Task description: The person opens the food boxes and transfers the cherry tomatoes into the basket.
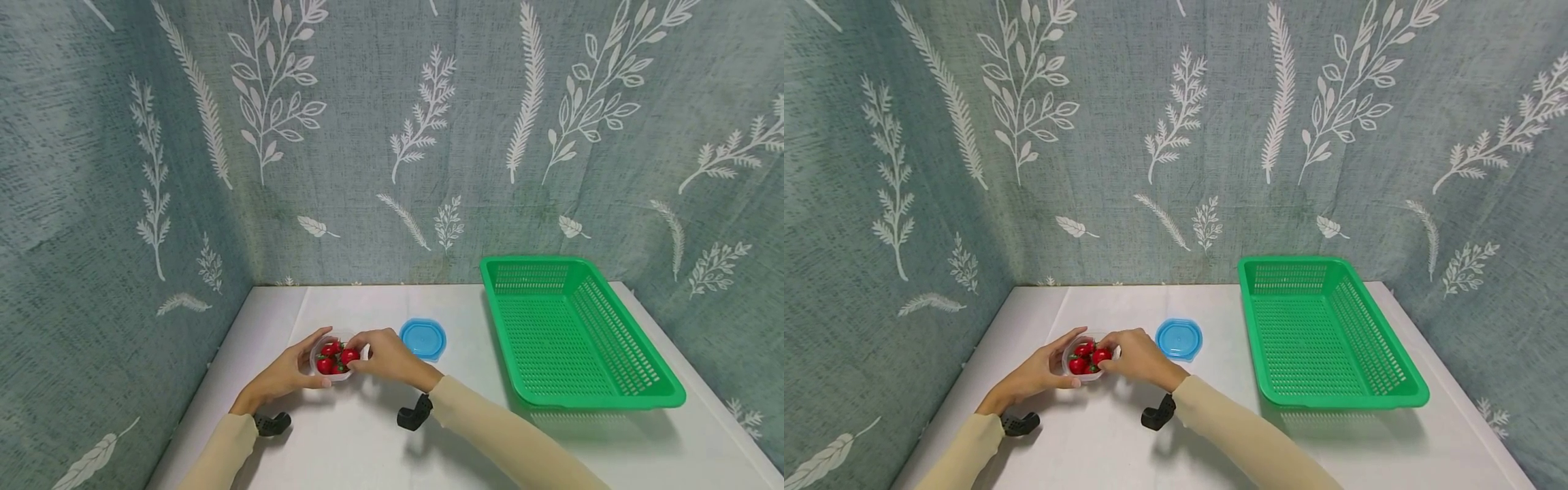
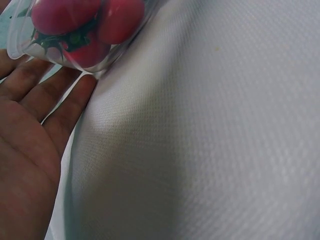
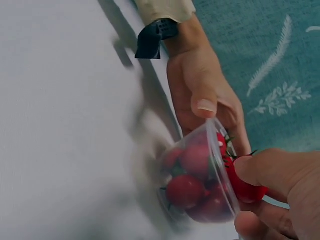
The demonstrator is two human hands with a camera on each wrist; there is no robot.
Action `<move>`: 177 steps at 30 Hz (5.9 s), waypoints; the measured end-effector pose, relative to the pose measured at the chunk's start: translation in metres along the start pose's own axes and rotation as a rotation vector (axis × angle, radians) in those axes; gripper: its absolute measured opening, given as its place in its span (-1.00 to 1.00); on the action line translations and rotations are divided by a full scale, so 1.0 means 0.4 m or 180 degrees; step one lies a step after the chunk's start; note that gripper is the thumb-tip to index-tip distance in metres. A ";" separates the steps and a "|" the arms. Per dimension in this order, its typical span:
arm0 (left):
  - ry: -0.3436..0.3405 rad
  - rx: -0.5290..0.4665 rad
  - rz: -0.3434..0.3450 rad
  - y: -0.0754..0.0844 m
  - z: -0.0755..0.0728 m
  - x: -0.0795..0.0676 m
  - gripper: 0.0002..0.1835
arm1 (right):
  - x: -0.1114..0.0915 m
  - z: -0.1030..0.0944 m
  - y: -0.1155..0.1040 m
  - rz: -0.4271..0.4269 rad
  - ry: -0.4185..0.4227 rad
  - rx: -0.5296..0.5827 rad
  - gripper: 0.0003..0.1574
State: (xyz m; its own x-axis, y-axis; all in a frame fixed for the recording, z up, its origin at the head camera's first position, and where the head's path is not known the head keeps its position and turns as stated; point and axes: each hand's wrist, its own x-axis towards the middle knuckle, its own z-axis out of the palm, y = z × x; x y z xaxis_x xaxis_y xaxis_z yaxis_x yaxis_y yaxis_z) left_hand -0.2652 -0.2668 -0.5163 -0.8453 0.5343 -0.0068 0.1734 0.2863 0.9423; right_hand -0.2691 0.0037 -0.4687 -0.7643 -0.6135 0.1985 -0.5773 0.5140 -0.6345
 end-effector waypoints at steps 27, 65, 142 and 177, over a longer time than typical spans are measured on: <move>0.0037 0.0096 -0.0009 -0.004 -0.004 -0.002 0.16 | -0.085 -0.215 0.067 0.0192 0.0621 -0.0157 -0.78; 0.0049 0.0134 0.0017 -0.006 -0.002 0.000 0.17 | -0.270 -0.477 0.294 0.0947 0.1535 -0.0218 -0.60; 0.0050 0.0148 -0.0038 0.006 -0.001 0.001 0.17 | -0.152 -0.329 0.113 0.0401 0.0831 -0.0105 -0.72; 0.0115 0.0160 -0.0097 -0.002 0.002 0.001 0.16 | -0.022 -0.074 -0.022 -0.0104 -0.0040 0.0252 -0.69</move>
State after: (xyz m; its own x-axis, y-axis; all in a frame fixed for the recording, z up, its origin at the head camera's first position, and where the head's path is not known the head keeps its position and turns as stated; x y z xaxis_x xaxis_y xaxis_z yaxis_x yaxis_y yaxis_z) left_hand -0.2654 -0.2662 -0.5174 -0.8681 0.4960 -0.0224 0.1716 0.3421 0.9239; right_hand -0.2656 0.0222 -0.4428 -0.7414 -0.6370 0.2110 -0.5771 0.4448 -0.6849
